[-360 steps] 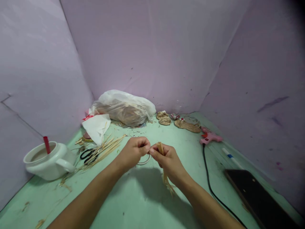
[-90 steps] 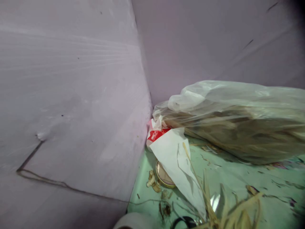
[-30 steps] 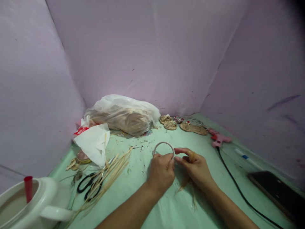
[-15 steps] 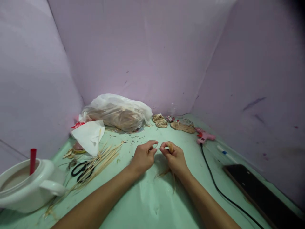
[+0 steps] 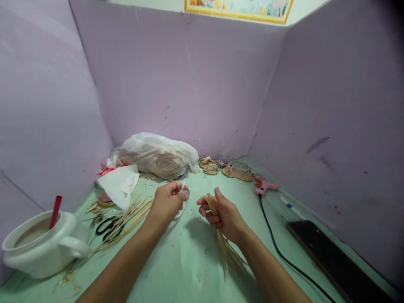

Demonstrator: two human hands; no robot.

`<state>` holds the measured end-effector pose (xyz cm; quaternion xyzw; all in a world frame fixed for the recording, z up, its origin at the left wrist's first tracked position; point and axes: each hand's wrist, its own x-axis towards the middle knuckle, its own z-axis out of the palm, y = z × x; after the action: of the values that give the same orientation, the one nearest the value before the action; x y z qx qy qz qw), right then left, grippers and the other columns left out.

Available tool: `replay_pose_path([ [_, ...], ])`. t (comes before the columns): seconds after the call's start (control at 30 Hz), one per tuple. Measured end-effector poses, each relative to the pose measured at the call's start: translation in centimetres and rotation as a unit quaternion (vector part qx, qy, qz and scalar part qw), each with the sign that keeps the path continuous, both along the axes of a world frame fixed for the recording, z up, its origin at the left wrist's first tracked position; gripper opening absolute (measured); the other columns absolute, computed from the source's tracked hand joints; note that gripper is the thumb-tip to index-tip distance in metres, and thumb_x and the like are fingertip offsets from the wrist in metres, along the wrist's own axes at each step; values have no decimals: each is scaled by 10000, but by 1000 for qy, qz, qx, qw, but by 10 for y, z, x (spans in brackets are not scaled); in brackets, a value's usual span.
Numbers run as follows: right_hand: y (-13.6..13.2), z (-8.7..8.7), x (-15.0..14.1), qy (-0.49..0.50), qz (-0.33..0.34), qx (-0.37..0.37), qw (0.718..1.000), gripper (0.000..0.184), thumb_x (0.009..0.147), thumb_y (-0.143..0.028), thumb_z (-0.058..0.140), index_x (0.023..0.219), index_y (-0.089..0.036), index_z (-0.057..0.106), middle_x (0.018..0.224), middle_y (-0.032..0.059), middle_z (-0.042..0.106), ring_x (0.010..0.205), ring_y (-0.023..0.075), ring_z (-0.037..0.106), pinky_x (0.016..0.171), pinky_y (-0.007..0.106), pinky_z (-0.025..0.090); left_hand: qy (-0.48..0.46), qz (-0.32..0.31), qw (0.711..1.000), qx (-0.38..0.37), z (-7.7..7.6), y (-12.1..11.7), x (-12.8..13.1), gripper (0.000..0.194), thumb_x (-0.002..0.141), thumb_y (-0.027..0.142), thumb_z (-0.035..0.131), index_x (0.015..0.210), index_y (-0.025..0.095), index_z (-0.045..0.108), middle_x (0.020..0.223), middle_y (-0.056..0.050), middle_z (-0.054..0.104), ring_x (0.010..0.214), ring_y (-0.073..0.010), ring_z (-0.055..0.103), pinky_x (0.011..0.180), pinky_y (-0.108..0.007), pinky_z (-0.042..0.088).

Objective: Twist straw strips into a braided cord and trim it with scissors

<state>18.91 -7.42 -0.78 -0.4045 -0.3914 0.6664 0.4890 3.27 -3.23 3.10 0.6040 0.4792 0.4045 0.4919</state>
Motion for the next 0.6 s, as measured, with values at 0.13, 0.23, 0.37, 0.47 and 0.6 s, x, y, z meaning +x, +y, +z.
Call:
replay_pose_path([
  [0.13,-5,6,-2,74,64,6,995,441,766,-539,457,852,-121,566,715,6,449,451,41,194,414,204,66,30,-3,998,51,6,-4,-10,264,647,288,535,835,118,609,598,12,538,446,-81,398,443,-209,317],
  [0.23,-10,8,-7,44,111,16,993,360,797,-459,487,809,-109,572,693,-4,414,470,43,214,420,196,98,70,25,989,125,5,4,-19,270,695,321,519,857,135,628,679,-11,591,538,-105,451,511,-220,359],
  [0.37,-17,6,-22,2,171,29,985,341,806,-456,502,704,-130,511,631,-7,441,462,47,275,413,181,187,85,-8,987,133,3,12,-24,310,740,388,478,831,137,637,685,-21,615,551,-114,453,509,-220,349],
  [0.47,-22,3,-33,-2,196,19,980,344,786,-479,517,709,-144,494,591,-8,465,463,64,356,425,184,292,104,-77,987,98,1,9,-20,353,753,421,443,735,129,642,659,-32,622,526,-110,434,497,-220,331],
  [0.6,-25,0,-42,6,217,15,976,351,768,-485,535,733,-137,516,545,-25,440,449,69,377,412,182,339,139,-153,977,47,-8,2,-11,391,748,446,430,694,128,651,665,-46,643,550,-122,469,537,-229,348],
])
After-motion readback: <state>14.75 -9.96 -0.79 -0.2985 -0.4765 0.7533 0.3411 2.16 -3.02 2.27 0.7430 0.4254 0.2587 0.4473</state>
